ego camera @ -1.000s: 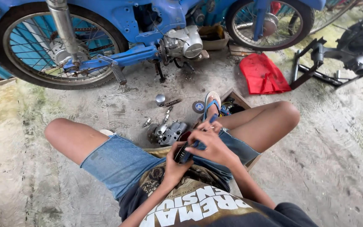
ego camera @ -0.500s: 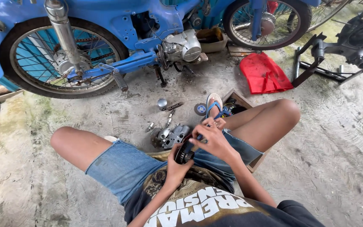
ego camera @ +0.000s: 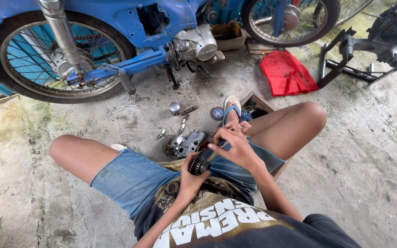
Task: The person is using a small brush to clean a dark metal engine component, specifically a clutch basket, while sitting on the ground.
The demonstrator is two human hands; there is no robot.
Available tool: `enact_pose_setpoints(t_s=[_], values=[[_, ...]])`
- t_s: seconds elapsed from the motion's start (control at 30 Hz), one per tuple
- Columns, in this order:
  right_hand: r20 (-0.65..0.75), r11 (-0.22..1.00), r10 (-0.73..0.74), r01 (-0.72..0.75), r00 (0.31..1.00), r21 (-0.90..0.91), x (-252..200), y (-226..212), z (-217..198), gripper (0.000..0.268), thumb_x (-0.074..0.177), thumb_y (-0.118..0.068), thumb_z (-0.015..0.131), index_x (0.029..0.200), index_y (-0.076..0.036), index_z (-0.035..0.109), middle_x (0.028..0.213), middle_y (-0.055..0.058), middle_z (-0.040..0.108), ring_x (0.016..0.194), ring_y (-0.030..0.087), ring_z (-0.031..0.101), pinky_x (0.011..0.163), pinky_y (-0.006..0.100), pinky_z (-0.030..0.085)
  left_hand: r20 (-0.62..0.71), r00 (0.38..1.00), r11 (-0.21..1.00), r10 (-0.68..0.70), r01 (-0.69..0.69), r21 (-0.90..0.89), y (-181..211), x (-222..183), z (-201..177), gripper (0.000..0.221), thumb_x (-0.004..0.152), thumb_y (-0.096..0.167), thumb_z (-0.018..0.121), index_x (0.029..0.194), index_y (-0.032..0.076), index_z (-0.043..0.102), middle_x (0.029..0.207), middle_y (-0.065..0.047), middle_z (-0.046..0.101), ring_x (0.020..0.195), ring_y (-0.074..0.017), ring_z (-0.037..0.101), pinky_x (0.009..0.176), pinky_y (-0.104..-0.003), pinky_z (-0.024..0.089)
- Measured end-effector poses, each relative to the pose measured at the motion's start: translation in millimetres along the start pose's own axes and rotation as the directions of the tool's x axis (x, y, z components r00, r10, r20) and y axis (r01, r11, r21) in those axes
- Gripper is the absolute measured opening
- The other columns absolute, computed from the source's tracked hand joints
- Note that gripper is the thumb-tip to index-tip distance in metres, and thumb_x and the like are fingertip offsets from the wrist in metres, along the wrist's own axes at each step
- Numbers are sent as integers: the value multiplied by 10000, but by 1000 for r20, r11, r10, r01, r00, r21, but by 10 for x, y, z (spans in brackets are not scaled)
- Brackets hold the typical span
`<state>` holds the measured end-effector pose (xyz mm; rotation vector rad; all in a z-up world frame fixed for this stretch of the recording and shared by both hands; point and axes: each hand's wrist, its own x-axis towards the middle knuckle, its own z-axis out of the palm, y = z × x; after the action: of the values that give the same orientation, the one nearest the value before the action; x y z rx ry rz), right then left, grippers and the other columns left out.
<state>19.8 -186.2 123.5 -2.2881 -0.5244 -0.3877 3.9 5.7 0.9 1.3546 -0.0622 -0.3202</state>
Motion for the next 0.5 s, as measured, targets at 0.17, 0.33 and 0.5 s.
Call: enact_pose_setpoints(t_s=[0.17,0.33,0.5], values=[[66,993,-84,89,994,-77,3,-37,115,207,923,-220,762,877,-203,560,772,-4,625,809,226,597,828,372,467,1,1000,1000,-24,24,10,85,-14,31,517,672,-100,679,1159,73,661,964,-175,684,895,-234,613,766,-416,561],[11,996,39,-38,999,-75,-79,135,-11,160,969,-154,707,899,-185,566,785,20,643,755,248,640,804,367,485,-9,1000,999,-29,28,-15,62,-5,36,559,638,-89,676,1171,81,669,949,-165,695,877,-209,612,748,-415,561],[90,977,7,12,996,-211,-270,258,372,239,935,-314,749,868,-244,530,786,-71,611,912,183,534,981,418,263,24,1000,998,18,-20,54,180,-48,55,557,645,-102,666,1172,80,677,955,-189,697,890,-235,613,754,-437,564]])
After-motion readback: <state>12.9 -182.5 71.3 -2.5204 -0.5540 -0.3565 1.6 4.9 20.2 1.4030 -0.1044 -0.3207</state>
